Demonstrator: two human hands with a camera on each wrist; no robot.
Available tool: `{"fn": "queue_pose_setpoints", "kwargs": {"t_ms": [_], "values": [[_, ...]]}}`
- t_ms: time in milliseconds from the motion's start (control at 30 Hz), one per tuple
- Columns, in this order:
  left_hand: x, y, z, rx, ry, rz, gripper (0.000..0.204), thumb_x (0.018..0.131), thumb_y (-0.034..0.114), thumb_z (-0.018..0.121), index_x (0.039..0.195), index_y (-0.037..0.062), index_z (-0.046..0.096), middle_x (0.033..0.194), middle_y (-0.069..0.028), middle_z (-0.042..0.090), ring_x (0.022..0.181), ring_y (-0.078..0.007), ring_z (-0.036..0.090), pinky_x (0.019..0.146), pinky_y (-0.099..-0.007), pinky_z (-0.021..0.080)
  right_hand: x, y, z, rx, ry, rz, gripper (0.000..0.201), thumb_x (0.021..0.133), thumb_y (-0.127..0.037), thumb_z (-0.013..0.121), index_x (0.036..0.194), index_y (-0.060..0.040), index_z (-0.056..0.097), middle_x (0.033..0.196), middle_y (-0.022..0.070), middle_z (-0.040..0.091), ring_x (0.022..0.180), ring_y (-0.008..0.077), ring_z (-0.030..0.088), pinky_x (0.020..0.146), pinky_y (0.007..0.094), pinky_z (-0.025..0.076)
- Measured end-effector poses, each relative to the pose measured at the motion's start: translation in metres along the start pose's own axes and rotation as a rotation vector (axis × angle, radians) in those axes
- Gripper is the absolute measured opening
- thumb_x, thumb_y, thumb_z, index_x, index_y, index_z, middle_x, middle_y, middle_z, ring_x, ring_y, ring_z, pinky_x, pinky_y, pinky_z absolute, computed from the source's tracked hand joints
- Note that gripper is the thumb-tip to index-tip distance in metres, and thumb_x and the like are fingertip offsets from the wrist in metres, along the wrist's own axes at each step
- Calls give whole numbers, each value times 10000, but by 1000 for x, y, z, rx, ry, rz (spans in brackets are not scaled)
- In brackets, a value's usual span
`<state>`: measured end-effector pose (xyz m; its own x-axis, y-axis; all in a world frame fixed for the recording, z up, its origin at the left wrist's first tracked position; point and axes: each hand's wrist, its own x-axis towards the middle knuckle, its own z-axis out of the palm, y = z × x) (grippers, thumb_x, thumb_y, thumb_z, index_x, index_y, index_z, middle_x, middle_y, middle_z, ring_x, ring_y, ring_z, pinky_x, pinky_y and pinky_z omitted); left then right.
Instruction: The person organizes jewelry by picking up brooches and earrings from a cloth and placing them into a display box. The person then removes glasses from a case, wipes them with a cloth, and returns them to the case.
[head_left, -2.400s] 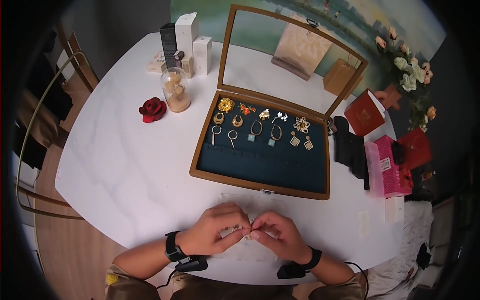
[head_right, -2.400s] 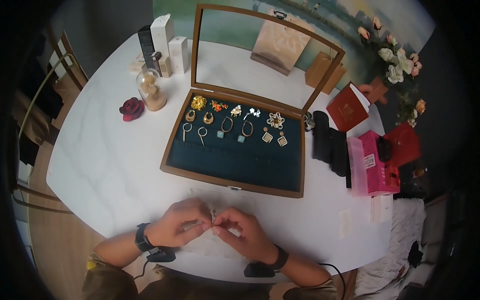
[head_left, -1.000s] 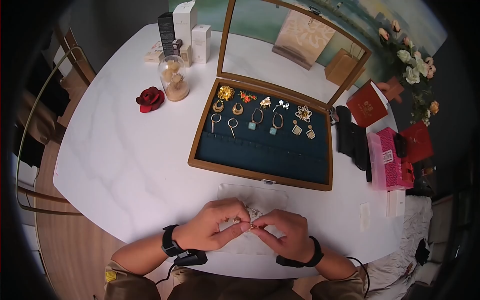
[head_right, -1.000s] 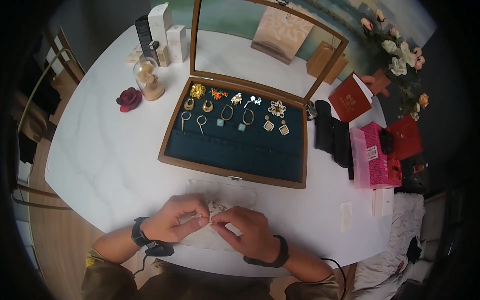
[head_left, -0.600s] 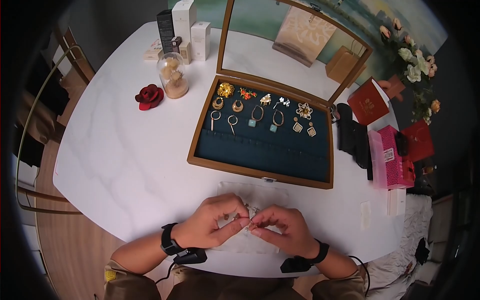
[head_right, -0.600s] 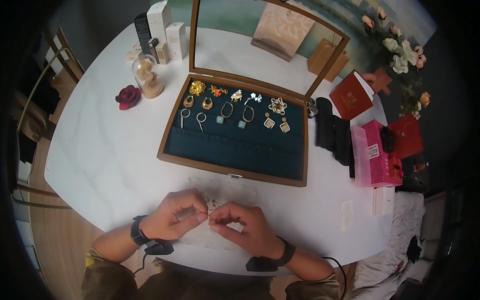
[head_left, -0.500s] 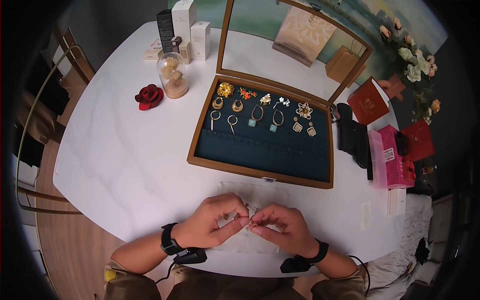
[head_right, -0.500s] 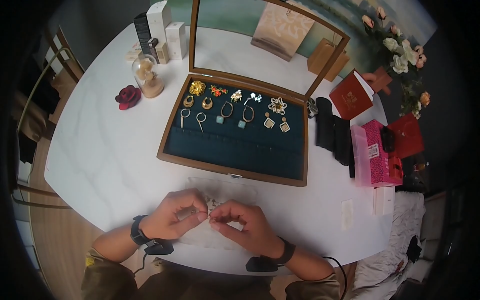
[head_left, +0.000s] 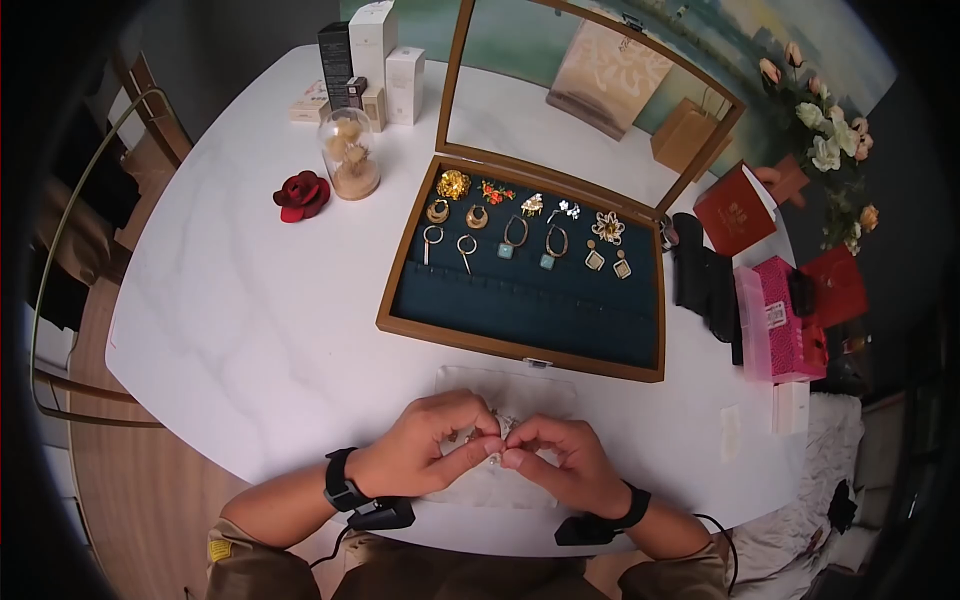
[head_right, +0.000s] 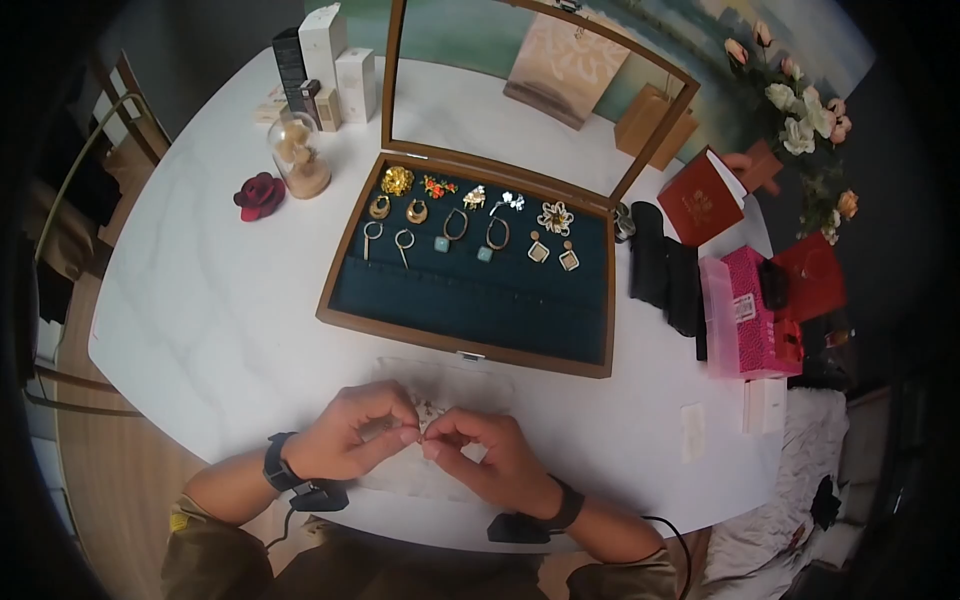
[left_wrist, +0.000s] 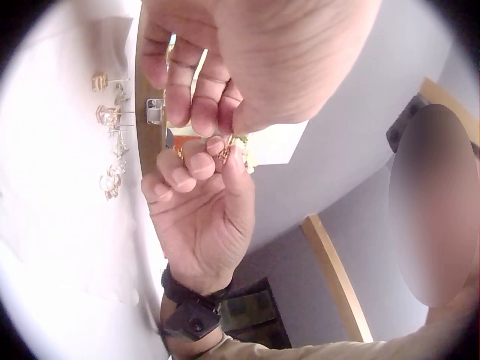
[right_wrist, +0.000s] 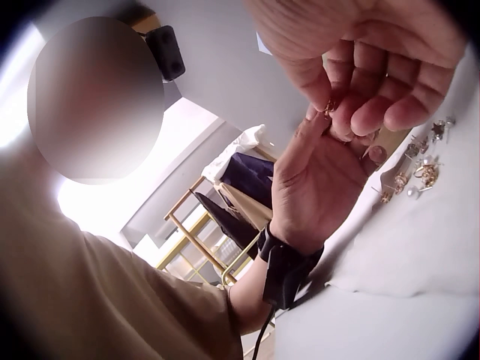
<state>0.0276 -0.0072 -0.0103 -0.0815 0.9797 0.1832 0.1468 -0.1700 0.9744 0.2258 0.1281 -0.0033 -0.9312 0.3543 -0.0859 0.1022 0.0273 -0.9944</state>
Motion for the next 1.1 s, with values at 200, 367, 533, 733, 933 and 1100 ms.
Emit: {"fn": "queue_pose_setpoints", "kwargs": {"t_ms": [200, 367, 533, 733, 933, 1100], "values": [[1, 2, -1, 38, 13, -15, 49, 971, 39, 677, 970, -4, 653, 913, -107, 662, 841, -230, 642, 780, -340, 498, -3, -3, -3, 71, -14, 47, 84, 995, -72, 685, 1026, 6, 681, 918, 32, 704, 844, 88, 649, 781, 261, 538], [3, -4, 0, 4, 83, 7, 50, 967, 50, 683, 966, 6, 659, 901, -102, 687, 829, -219, 664, 748, -331, 510, 11, -24, -36, 157, 177, 88, 113, 1027, -158, 644, 1028, -55, 691, 897, 23, 704, 782, 69, 644, 670, 230, 509], [3, -6, 0, 3, 84, -45, 41, 988, 46, 662, 972, 9, 657, 906, -79, 690, 848, -176, 654, 805, -316, 511, 76, -45, -97, -45, 345, 251, 150, 983, -239, 668, 981, -92, 702, 799, -21, 640, 702, 57, 597, 594, 210, 470], [3, -8, -1, -6, 88, -50, 17, 979, 26, 662, 978, 10, 667, 927, -80, 705, 877, -169, 669, 818, -314, 519, 133, -16, -147, -267, 359, 305, 141, 924, -190, 680, 842, -81, 718, 735, -22, 610, 617, 74, 563, 516, 222, 440], [4, -10, 0, 35, 142, 87, 60, 925, 61, 714, 958, 31, 674, 876, -94, 706, 812, -233, 694, 635, -331, 529, 142, -10, -138, -682, 352, 223, 206, 903, -205, 677, 831, -29, 756, 729, 105, 735, 704, 192, 728, 630, 340, 559], [2, -9, 1, 45, 116, 74, 53, 921, 59, 713, 957, 36, 682, 875, -99, 708, 805, -241, 702, 654, -339, 532, 136, -23, -125, -1144, 358, 142, 276, 901, -298, 685, 819, -48, 769, 772, 167, 738, 784, 350, 733, 735, 441, 575]]}}
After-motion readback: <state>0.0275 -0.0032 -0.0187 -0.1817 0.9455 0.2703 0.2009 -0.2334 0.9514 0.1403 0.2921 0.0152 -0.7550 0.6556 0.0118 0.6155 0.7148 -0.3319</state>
